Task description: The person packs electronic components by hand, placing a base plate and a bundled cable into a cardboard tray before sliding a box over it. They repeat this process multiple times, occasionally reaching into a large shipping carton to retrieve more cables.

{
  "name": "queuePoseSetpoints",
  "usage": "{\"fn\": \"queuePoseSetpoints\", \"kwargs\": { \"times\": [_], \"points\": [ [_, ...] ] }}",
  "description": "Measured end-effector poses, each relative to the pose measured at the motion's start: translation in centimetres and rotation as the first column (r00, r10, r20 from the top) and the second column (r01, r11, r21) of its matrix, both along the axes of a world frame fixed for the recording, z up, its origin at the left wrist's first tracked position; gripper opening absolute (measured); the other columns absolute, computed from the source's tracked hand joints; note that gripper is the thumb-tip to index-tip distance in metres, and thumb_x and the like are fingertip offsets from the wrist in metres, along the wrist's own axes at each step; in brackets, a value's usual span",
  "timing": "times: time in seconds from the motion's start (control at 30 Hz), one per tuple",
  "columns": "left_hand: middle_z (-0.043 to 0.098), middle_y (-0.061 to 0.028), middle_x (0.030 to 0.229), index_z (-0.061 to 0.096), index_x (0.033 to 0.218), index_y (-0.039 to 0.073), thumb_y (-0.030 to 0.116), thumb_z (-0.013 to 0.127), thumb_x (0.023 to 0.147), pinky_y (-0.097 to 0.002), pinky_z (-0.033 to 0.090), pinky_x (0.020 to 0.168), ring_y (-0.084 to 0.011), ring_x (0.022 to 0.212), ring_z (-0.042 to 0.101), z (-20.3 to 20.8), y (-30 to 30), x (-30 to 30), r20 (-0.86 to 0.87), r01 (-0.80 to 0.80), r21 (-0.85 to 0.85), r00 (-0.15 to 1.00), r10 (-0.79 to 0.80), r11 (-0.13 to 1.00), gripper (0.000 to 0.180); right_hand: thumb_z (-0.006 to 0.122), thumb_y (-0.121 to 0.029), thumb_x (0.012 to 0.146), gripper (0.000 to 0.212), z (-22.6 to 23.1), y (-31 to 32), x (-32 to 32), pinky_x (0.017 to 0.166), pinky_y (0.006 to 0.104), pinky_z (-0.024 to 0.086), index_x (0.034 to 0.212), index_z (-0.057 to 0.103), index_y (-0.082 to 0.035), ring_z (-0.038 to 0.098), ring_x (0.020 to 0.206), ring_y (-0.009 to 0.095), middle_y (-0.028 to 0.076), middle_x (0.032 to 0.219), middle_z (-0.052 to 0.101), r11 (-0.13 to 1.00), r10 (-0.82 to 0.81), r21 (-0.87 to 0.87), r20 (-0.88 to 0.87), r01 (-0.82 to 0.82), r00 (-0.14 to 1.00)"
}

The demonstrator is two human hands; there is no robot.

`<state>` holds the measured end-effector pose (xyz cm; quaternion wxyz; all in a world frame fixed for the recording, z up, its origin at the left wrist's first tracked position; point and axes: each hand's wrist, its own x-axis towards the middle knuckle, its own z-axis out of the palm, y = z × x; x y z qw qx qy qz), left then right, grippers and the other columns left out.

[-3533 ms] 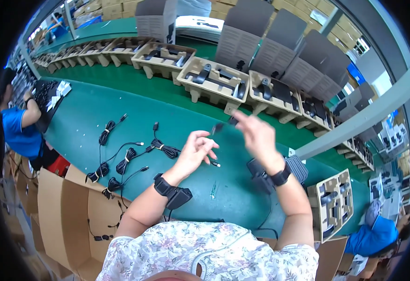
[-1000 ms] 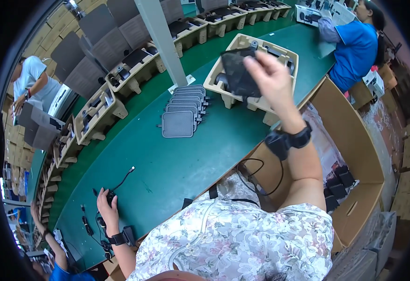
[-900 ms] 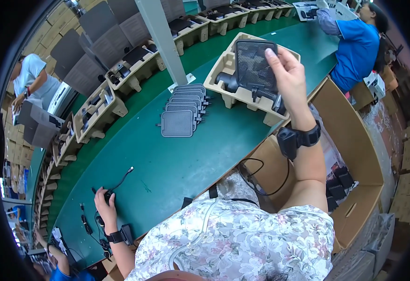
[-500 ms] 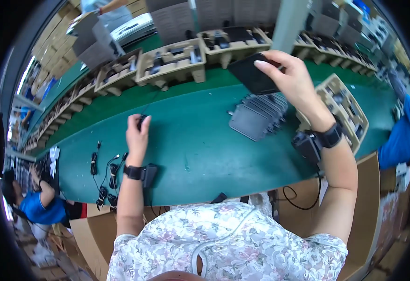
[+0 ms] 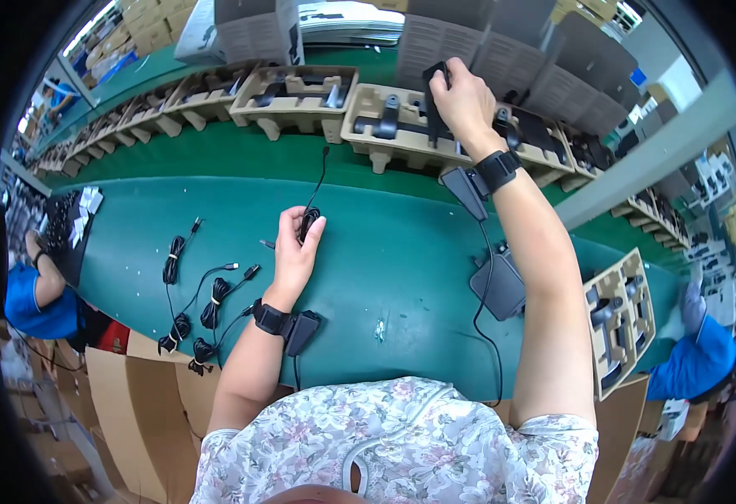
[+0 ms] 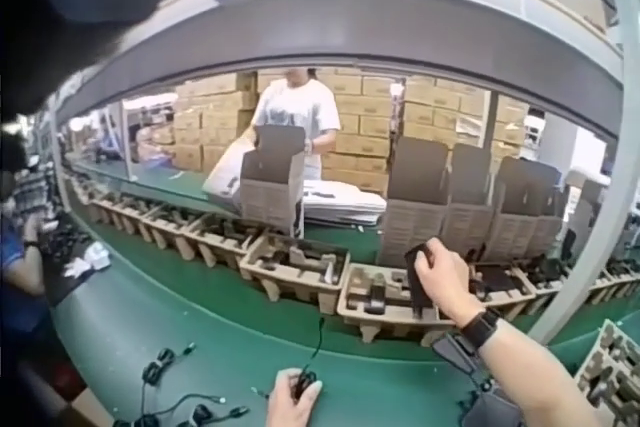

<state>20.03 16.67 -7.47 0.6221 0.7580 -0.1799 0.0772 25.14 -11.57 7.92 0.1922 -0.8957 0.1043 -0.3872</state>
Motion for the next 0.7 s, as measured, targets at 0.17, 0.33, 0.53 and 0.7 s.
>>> {"fn": "queuePoseSetpoints", "kwargs": {
  "times": [0.17, 0.33, 0.53, 0.7],
  "points": [
    [0.06, -0.0103, 0.088, 0.044, 0.109, -0.001, 0.022, 0.064, 0.087, -0.0291, 0.047, 0.069, -0.0169, 0.078, 0.058, 1.1, 0.6, 0.4, -0.057, 0.013, -0.07, 0.998, -0.017, 0.997, 0.038, 0.051, -0.026, 0.085, 0.023, -1.5, -0.4, 4.1, 0.062, 0.0453, 0.048, 0.09, 0.055, -0.004, 0.062, 0.07, 0.037, 0.019, 0.072, 0.063, 0.933, -0.138, -0.344, -0.074, 0.105, 0.988],
    [0.059, -0.0107, 0.089, 0.045, 0.113, -0.001, 0.016, 0.063, 0.086, -0.0292, 0.047, 0.072, -0.0183, 0.081, 0.057, 1.9, 0.4, 0.2, 0.015, -0.016, -0.189, 1.0, 0.019, 0.982, 0.036, 0.049, -0.03, 0.087, 0.025, -4.3, -0.3, 6.6, 0.066, 0.0467, 0.049, 0.095, 0.055, -0.008, 0.063, 0.075, 0.037, 0.022, 0.075, 0.064, 0.881, -0.275, -0.446, -0.209, 0.159, 0.938],
    [0.057, -0.0111, 0.089, 0.048, 0.114, -0.001, 0.011, 0.063, 0.084, -0.0353, 0.046, 0.069, -0.0251, 0.079, 0.055, 2.3, 2.4, 1.1, 0.224, -0.083, 0.102, 0.973, 0.058, 0.991, 0.035, 0.047, -0.042, 0.088, 0.035, -6.1, 2.6, 7.0, 0.068, 0.0453, 0.05, 0.095, 0.057, -0.009, 0.064, 0.078, 0.037, 0.022, 0.079, 0.064, 0.901, -0.381, -0.319, -0.254, 0.295, 0.889],
    [0.056, -0.0097, 0.089, 0.052, 0.108, 0.005, 0.011, 0.064, 0.082, -0.0392, 0.043, 0.07, -0.0289, 0.079, 0.053, 1.6, 2.7, 0.7, 0.255, -0.138, 0.268, 0.965, 0.067, 0.953, 0.029, 0.052, -0.031, 0.089, 0.025, -5.8, 2.3, 3.9, 0.069, 0.045, 0.048, 0.094, 0.059, -0.007, 0.062, 0.082, 0.036, 0.016, 0.087, 0.064, 0.986, -0.056, -0.159, -0.017, 0.053, 0.998]
  ]
}}
